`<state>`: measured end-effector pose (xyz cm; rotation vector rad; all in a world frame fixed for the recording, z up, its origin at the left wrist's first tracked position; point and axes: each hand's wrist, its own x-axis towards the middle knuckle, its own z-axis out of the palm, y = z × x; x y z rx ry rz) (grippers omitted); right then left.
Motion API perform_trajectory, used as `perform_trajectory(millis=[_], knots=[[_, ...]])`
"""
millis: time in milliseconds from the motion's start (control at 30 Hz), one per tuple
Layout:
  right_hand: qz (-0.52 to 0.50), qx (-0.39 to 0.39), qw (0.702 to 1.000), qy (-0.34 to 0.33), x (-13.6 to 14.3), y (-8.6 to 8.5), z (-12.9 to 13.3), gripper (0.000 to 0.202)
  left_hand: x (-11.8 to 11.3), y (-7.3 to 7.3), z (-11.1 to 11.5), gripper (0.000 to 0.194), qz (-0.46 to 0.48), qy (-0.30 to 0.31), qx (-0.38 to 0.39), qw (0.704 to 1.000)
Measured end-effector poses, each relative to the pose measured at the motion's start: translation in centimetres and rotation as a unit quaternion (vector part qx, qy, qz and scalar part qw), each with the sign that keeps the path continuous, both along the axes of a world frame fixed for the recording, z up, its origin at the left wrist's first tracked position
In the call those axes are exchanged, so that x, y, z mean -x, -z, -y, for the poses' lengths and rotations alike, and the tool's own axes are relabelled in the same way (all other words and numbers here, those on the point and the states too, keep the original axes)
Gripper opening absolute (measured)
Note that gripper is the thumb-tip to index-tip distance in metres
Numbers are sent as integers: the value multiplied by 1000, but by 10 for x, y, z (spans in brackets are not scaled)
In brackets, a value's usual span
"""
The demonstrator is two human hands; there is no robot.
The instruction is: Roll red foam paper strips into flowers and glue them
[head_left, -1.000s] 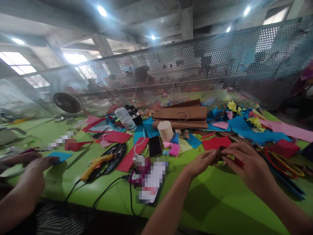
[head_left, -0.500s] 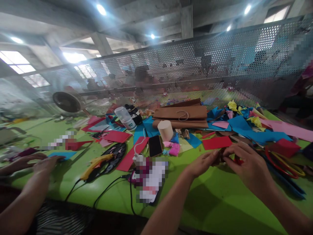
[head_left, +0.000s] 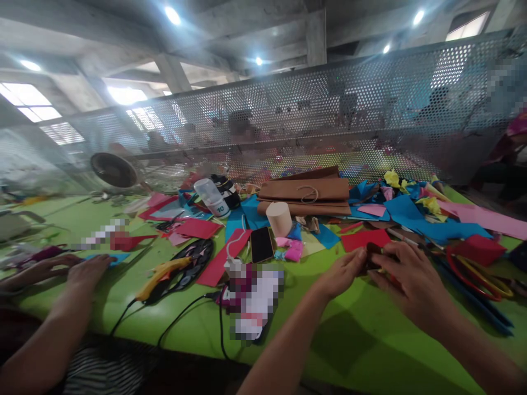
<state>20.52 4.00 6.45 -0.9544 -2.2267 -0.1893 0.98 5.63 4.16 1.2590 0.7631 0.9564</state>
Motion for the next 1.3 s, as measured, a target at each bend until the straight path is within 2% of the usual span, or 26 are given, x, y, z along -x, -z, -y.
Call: perform_trajectory(millis=[100, 200, 300, 400, 567, 733, 967, 1133, 1300], knots=[[-32, 16, 999, -28, -3, -3, 0, 26, 0, 0, -1, 86, 23, -16, 27, 999], [-95, 69, 991, -58, -7, -8, 1, 29, 2, 2, -4, 83, 10, -37, 34, 999], [-139, 86, 985, -48, -14, -10, 1, 27, 3, 5, -6, 79, 1, -46, 32, 998], [-109, 42, 993, -28, -17, -6, 1, 24, 2, 5, -6, 80, 16, -48, 38, 998], [5, -35, 999, 28, -9, 3, 4, 28, -1, 7, -5, 84, 33, -48, 50, 997], [56, -31, 998, 28, -1, 3, 6, 28, 1, 9, -6, 86, 14, -41, 46, 998], [39, 6, 999, 4, -10, 7, 1, 22, 0, 10, -3, 87, 34, 4, 37, 999], [29, -1, 1000, 9, -5, 9, 1, 25, -1, 11, -4, 90, 3, -14, 27, 1000], [-89, 95, 991, -32, -7, 2, -6, 16, -3, 12, -5, 91, 19, -22, 36, 999]])
